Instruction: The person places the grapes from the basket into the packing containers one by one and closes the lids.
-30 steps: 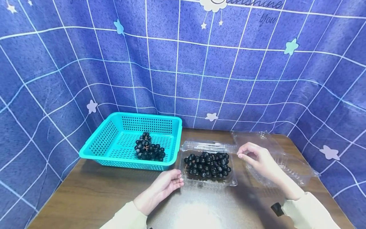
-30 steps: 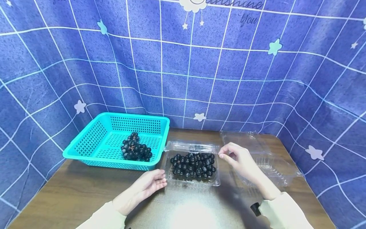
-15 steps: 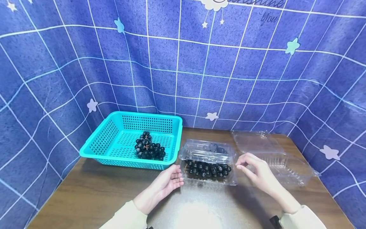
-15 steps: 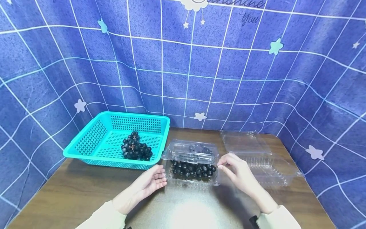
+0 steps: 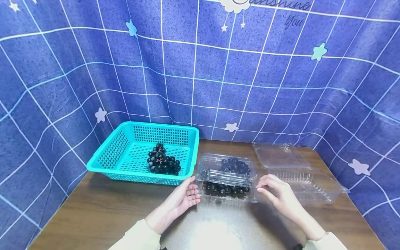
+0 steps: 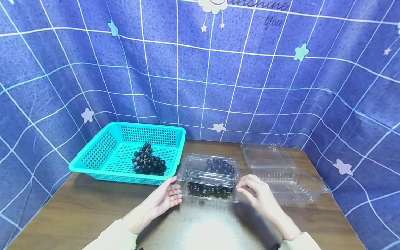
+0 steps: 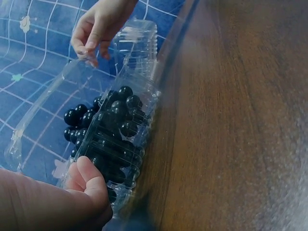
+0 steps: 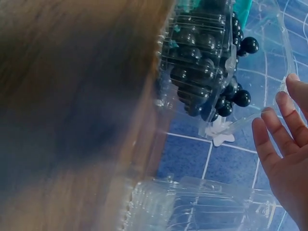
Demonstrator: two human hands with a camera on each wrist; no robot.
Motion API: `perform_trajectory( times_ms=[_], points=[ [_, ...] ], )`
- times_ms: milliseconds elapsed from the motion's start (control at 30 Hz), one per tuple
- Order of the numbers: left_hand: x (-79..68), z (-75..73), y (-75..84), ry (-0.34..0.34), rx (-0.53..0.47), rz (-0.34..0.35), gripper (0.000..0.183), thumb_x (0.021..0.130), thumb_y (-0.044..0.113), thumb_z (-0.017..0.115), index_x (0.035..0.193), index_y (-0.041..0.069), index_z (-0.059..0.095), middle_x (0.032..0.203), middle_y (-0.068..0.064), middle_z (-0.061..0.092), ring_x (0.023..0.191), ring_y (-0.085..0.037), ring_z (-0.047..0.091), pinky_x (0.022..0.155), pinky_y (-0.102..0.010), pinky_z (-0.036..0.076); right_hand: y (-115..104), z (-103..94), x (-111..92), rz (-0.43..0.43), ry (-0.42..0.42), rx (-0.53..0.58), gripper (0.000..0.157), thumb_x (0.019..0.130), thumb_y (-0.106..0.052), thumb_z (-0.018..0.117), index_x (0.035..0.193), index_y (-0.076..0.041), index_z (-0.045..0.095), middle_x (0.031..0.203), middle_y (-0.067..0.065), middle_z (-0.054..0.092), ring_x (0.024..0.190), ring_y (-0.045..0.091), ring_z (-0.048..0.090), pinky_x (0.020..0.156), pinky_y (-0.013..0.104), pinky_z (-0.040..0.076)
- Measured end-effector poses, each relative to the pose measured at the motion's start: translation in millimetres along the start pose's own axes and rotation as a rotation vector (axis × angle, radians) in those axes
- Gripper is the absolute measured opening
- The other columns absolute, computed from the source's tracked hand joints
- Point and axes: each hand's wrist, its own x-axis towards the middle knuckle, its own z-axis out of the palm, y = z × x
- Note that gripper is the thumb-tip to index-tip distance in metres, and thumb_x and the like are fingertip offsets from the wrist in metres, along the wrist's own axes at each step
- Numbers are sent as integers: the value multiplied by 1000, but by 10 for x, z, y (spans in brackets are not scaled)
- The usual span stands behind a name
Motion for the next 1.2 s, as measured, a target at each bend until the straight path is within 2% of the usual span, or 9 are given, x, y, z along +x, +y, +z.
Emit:
perform_trajectory(
  times_ms=[167,500,633,833,1000,1200],
  points=[
    [-3,0,0,0,-2,-1,56,89,46,57,109,-4,39,91,-7,43,83,-18,48,86,-34,47,7,33,-31,-36,20,2,28,71,3,73,91,-16,67,93,0,64,91,7,59,89,10,42],
    [-28,26,37,4,61,9,61,87,51,57,108,-4,40,92,-8,44,82,-18,49,76,-29,49,25,49,-58,-74,12,-6,26,71,3,73,89,-14,67,94,-2,64,91,8,58,89,10,41],
    [-45,48,61,11,100,17,66,86,50,58,113,-7,39,89,-7,46,80,-18,49,75,-28,49,26,52,-60,-90,12,-13,26,71,3,73,89,-15,67,96,-6,63,92,9,58,89,11,42],
    [-66,77,99,2,173,28,73,87,45,59,123,-13,34,90,-8,45,80,-19,49,73,-28,49,35,65,-67,-103,8,-25,25,71,1,73,88,-16,67,94,-5,63,92,8,57,90,11,41],
    [-50,78,106,-2,177,23,69,86,41,61,122,-11,34,88,-7,47,77,-18,50,71,-27,49,28,86,-71,-108,8,-29,25,69,0,75,88,-16,67,95,-7,62,91,10,57,91,11,40],
    [-29,77,96,-15,180,21,52,88,32,60,117,-5,38,84,-4,48,74,-15,50,70,-26,49,7,94,-77,-82,-3,-16,26,69,-2,76,88,-17,66,94,0,63,92,12,57,93,11,38]
  ],
)
